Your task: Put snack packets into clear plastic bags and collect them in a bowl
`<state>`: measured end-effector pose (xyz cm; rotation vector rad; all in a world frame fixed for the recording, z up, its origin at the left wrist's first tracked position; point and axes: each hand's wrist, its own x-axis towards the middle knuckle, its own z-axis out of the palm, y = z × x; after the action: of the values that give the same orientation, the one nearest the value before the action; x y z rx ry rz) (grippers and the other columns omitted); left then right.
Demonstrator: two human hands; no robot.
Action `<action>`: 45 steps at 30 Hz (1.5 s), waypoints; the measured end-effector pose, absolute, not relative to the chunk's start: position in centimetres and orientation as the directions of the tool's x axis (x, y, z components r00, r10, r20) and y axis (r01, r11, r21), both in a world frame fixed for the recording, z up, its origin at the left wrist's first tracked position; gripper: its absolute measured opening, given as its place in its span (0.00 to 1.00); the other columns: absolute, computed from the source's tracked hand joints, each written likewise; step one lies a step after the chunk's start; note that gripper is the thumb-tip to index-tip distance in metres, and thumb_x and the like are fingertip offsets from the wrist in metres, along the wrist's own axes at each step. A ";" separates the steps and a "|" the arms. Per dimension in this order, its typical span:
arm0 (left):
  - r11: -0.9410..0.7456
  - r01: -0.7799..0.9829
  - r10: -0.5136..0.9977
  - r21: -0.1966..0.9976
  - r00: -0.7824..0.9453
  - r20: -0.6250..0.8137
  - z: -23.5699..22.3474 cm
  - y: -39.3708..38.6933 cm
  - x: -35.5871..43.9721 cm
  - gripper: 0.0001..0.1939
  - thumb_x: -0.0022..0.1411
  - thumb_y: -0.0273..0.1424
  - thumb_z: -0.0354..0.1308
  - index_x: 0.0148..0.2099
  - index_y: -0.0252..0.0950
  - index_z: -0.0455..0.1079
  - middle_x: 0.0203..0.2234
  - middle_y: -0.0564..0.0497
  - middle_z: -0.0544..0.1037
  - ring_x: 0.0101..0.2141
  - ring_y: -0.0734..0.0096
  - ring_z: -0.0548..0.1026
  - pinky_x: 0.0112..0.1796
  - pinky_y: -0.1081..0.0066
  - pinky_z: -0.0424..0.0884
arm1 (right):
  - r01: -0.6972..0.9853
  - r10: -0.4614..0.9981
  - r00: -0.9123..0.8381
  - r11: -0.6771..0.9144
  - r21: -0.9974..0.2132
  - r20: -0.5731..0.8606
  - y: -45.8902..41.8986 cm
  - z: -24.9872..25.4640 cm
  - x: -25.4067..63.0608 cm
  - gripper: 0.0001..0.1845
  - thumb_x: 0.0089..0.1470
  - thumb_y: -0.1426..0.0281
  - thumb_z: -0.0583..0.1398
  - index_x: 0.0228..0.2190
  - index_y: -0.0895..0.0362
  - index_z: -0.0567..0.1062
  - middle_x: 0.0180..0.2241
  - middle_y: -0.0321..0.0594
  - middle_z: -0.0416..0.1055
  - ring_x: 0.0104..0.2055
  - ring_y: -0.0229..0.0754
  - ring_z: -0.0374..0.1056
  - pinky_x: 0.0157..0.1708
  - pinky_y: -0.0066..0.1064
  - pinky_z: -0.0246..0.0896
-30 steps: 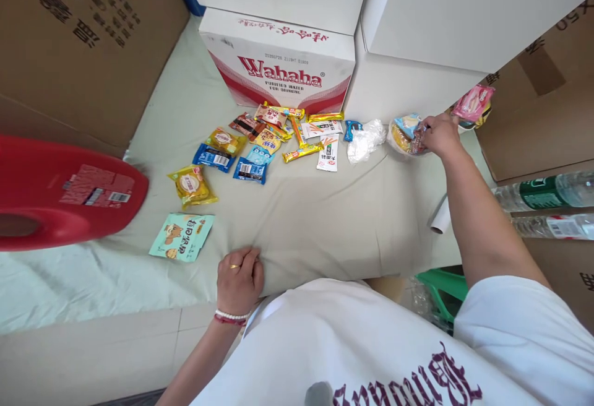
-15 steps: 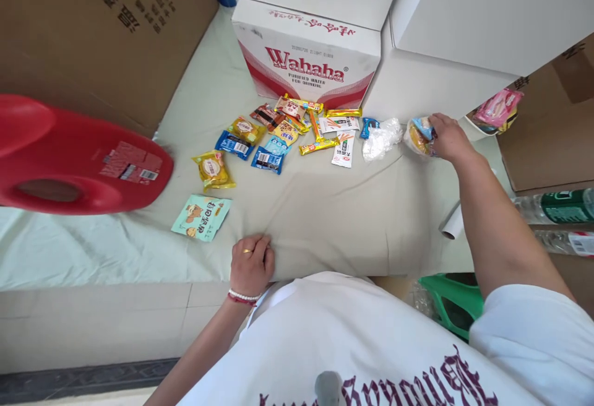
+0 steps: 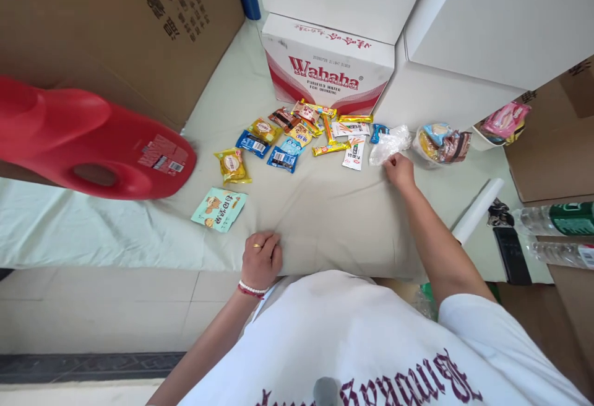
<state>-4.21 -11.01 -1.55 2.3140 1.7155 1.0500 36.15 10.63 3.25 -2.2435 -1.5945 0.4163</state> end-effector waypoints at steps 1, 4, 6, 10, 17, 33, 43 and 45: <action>-0.341 0.792 0.881 0.507 0.080 0.466 -1.2 -11.1 -4.2 0.09 0.63 0.22 0.53 0.42 0.36 0.73 0.37 0.45 0.77 0.38 0.61 0.74 0.42 0.61 0.72 | 0.801 0.946 0.325 -0.271 -0.534 0.008 9.7 3.1 35.7 0.07 0.55 0.67 0.58 0.31 0.57 0.73 0.30 0.41 0.74 0.34 0.44 0.67 0.40 0.34 0.60; -0.224 0.664 0.924 0.713 -0.088 0.372 0.5 -11.3 -3.3 0.08 0.65 0.24 0.53 0.41 0.37 0.73 0.37 0.46 0.76 0.37 0.66 0.75 0.39 0.65 0.72 | 0.687 0.934 0.333 -0.148 -0.712 0.128 5.1 3.7 33.4 0.09 0.57 0.62 0.57 0.32 0.55 0.72 0.29 0.37 0.73 0.30 0.40 0.66 0.36 0.32 0.60; -0.169 0.512 0.968 0.842 -0.075 0.239 2.0 -11.1 -1.6 0.07 0.66 0.27 0.53 0.40 0.37 0.73 0.35 0.48 0.75 0.34 0.69 0.74 0.37 0.67 0.72 | 0.692 0.944 0.279 -0.068 -0.718 0.179 1.2 4.5 31.2 0.10 0.58 0.61 0.58 0.31 0.54 0.72 0.28 0.35 0.72 0.28 0.39 0.65 0.33 0.31 0.60; 0.209 0.045 0.968 0.977 0.133 -0.213 4.3 -8.9 3.9 0.12 0.67 0.40 0.56 0.43 0.37 0.72 0.34 0.50 0.75 0.32 0.71 0.75 0.32 0.71 0.71 | 0.813 0.958 -0.074 0.218 -0.539 0.276 -5.6 5.5 26.7 0.08 0.62 0.67 0.56 0.31 0.54 0.73 0.29 0.37 0.72 0.30 0.39 0.66 0.32 0.30 0.59; 0.385 -0.192 0.915 0.903 0.208 -0.346 3.4 -6.1 9.1 0.16 0.56 0.44 0.65 0.34 0.35 0.72 0.26 0.53 0.75 0.30 0.72 0.72 0.37 0.69 0.71 | 0.676 0.873 -0.388 0.487 -0.553 0.295 -9.3 5.1 24.9 0.09 0.66 0.71 0.54 0.33 0.54 0.73 0.30 0.37 0.70 0.31 0.38 0.64 0.31 0.29 0.58; 0.412 -0.100 0.909 0.906 0.111 -0.401 1.4 -7.4 9.3 0.10 0.56 0.37 0.63 0.34 0.36 0.69 0.25 0.56 0.74 0.28 0.74 0.73 0.32 0.71 0.69 | 0.359 0.919 0.349 -0.313 -0.880 -0.184 -5.1 1.0 27.7 0.17 0.54 0.55 0.62 0.38 0.55 0.76 0.35 0.40 0.75 0.32 0.42 0.66 0.33 0.32 0.63; 0.322 -0.181 0.947 0.929 0.079 -0.312 1.4 -6.4 10.6 0.12 0.55 0.39 0.65 0.35 0.36 0.70 0.27 0.54 0.74 0.29 0.73 0.71 0.33 0.70 0.68 | 0.292 0.993 -0.026 -0.103 -0.951 -0.115 -8.2 3.6 25.4 0.09 0.56 0.59 0.63 0.35 0.50 0.80 0.33 0.37 0.73 0.31 0.40 0.65 0.34 0.32 0.61; 0.309 -0.160 0.950 0.937 0.088 -0.299 1.2 -6.6 10.4 0.10 0.56 0.37 0.64 0.34 0.36 0.70 0.25 0.55 0.73 0.29 0.73 0.71 0.34 0.70 0.67 | 0.172 0.979 -0.037 -0.193 -0.966 -0.202 -8.5 3.6 25.6 0.10 0.57 0.58 0.63 0.35 0.50 0.79 0.32 0.36 0.72 0.29 0.39 0.64 0.30 0.32 0.61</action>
<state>10.38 -6.61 1.16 0.8872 1.1698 1.0135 25.64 -8.52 3.62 -1.4582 -1.2737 1.3144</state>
